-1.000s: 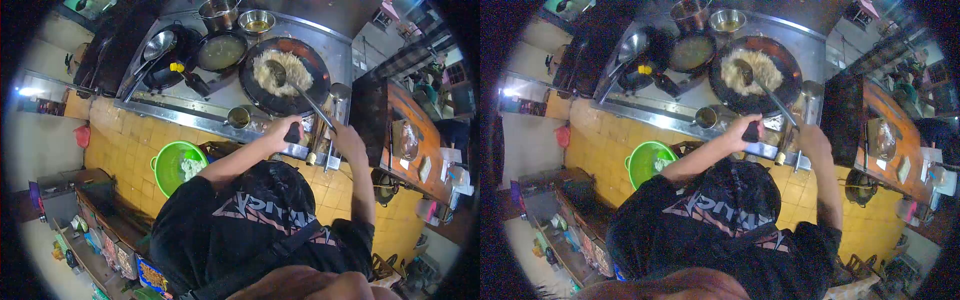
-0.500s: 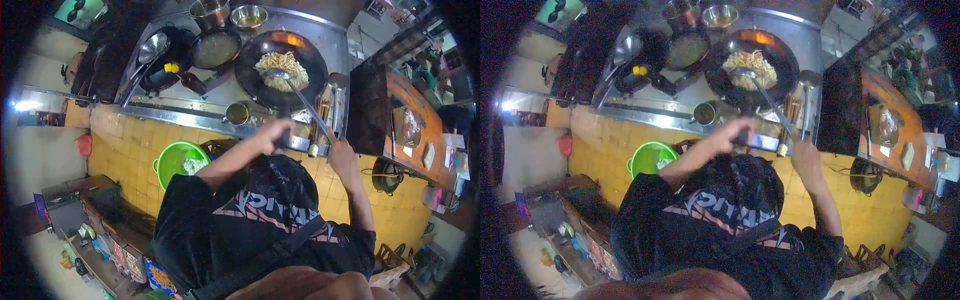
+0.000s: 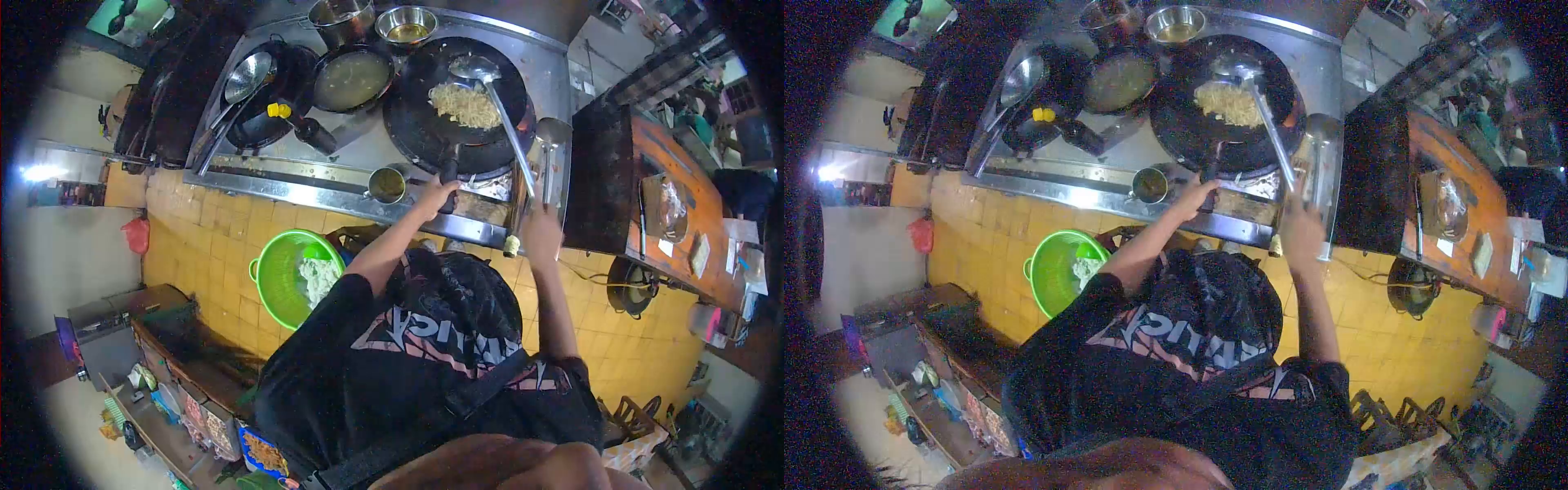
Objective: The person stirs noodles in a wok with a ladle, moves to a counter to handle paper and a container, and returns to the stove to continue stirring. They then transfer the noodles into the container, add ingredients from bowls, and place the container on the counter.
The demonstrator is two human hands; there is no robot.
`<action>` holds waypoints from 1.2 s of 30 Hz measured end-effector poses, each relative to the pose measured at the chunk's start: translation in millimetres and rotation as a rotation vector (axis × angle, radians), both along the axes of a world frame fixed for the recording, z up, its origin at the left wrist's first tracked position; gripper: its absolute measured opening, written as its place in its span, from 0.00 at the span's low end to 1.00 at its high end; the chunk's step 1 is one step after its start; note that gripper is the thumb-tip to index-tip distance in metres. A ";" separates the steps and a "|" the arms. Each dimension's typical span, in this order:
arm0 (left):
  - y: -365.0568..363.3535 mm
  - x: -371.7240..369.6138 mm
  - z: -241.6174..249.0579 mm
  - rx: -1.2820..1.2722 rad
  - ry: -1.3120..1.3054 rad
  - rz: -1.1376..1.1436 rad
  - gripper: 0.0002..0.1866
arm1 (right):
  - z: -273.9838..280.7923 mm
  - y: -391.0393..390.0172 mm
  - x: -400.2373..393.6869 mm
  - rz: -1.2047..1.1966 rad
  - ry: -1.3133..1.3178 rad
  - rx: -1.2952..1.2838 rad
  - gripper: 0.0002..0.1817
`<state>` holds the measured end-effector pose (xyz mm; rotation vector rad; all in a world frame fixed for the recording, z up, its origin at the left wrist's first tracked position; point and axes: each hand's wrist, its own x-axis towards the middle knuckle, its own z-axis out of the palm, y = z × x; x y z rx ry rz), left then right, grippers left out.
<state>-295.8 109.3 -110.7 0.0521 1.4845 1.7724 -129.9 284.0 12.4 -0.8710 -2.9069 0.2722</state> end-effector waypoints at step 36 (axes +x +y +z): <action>0.2 8.3 121.2 0.270 -0.689 -0.121 0.09 | 113.3 30.4 14.1 0.382 -0.196 -0.366 0.26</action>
